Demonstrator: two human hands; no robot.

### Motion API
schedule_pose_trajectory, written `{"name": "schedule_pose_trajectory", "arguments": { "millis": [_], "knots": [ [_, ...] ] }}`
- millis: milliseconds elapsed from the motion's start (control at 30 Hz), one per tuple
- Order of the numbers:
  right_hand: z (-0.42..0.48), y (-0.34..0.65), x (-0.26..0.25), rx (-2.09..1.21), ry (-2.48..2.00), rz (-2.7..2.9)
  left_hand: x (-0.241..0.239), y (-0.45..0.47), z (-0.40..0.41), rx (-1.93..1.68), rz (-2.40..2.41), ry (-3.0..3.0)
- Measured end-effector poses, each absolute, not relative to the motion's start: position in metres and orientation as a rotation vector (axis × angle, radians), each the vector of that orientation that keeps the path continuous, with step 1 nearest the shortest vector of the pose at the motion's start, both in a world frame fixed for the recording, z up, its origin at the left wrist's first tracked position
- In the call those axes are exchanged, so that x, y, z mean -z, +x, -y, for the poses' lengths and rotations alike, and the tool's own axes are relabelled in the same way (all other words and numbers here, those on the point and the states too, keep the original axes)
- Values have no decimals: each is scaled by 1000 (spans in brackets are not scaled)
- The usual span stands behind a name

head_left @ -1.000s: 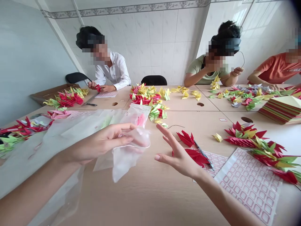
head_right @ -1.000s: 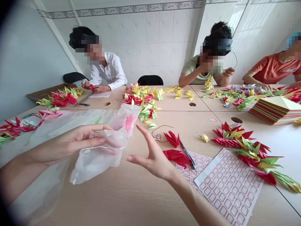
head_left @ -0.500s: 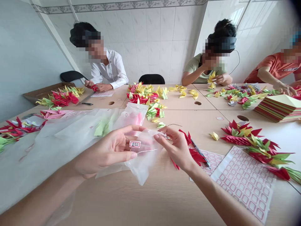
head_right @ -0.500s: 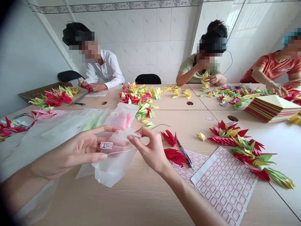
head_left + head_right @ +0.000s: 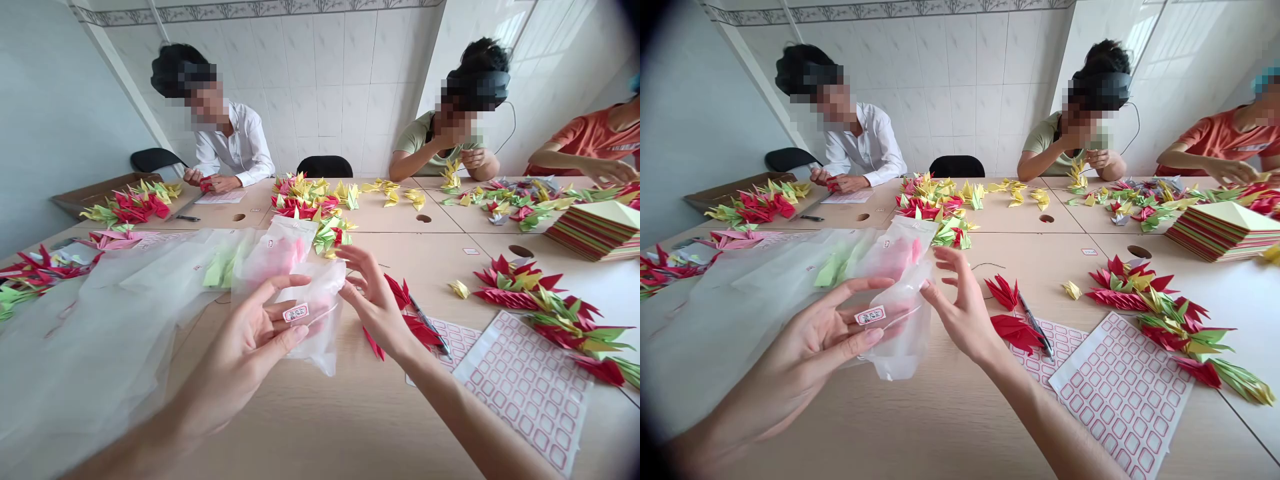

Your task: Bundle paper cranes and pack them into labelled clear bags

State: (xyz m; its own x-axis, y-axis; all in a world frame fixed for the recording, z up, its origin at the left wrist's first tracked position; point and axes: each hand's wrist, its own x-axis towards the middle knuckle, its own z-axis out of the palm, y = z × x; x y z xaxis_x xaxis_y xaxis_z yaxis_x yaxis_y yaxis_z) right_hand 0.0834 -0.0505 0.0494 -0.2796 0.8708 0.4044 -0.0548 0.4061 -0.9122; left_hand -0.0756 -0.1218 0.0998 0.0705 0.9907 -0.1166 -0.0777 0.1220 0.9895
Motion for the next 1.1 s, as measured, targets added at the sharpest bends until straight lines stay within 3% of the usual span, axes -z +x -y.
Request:
{"name": "schedule_pose_trajectory", "arguments": {
  "millis": [367,1100],
  "knots": [
    [67,92,-68,-585,-670,1901,-86,-58,129,-1421,-1117,956],
    [71,85,-71,-402,-681,2023,-83,-60,131,-1430,-915,733]
  ]
}}
